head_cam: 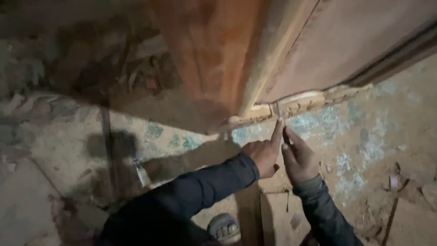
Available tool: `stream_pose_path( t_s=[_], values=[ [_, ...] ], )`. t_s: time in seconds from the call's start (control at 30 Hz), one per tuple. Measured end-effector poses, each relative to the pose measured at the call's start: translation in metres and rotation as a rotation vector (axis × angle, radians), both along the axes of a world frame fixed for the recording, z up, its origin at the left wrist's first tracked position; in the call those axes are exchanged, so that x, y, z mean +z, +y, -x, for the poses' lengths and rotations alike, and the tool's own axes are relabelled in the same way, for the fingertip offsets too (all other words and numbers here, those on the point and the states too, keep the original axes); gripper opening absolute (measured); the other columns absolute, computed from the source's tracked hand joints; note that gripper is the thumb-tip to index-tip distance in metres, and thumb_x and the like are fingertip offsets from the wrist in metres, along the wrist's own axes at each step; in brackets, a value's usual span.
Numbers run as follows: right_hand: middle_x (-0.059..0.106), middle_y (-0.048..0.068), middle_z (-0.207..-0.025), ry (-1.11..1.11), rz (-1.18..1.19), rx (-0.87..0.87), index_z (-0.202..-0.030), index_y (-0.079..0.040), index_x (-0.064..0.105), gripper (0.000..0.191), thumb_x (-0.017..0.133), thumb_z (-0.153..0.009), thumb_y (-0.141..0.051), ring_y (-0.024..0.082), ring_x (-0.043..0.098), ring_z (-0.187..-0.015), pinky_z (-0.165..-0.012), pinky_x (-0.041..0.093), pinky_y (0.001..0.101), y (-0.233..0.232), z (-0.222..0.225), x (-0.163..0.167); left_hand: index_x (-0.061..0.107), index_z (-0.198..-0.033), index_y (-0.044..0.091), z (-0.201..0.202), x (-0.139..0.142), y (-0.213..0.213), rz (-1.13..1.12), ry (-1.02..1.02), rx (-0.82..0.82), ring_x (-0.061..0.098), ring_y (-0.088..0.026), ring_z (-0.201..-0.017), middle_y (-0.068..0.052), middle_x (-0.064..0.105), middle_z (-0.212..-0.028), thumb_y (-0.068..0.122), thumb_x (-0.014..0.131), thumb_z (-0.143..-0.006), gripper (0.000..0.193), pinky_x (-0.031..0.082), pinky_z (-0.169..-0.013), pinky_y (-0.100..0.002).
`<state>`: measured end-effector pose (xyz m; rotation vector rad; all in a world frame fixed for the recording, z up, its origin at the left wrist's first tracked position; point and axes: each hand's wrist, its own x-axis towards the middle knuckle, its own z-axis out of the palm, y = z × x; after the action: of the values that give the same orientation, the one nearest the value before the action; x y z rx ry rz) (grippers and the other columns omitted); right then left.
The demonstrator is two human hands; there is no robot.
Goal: The person uses a small carving knife to carve a decorative floral pattern into the edge of a wooden frame. They hold the frame steady with one hand while carefully removing wood shavings with the other.
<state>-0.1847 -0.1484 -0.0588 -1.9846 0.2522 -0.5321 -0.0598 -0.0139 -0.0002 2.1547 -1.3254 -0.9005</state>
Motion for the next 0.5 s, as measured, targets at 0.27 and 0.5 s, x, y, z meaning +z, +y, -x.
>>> stream_pose_path(
  t_s=[0.27,0.5],
  values=[
    [0.059,-0.002,-0.077,0.428,-0.476,-0.198,-0.146,-0.003,0.057,0.049,0.058,-0.097,-0.006,0.004,0.046,-0.062,-0.053,0.040,0.0234,0.011,0.011,-0.016,-0.015,-0.159,-0.010,0.000,0.004,0.002,-0.233,0.031,-0.078,0.072,-0.040,-0.071,-0.026,0.071,-0.082,0.018,0.074,-0.082,0.122,0.058,-0.065,-0.048],
    [0.051,-0.001,-0.062,0.369,-0.738,-0.165,-0.144,-0.008,0.060,0.051,0.057,-0.093,-0.007,0.007,0.042,-0.047,-0.042,0.035,0.0264,0.003,-0.001,-0.010,-0.014,-0.164,-0.012,-0.007,-0.017,0.000,0.018,-0.011,0.018,0.070,-0.038,-0.067,-0.026,0.070,-0.081,0.019,0.070,-0.095,0.113,0.057,-0.063,-0.047]
  ],
)
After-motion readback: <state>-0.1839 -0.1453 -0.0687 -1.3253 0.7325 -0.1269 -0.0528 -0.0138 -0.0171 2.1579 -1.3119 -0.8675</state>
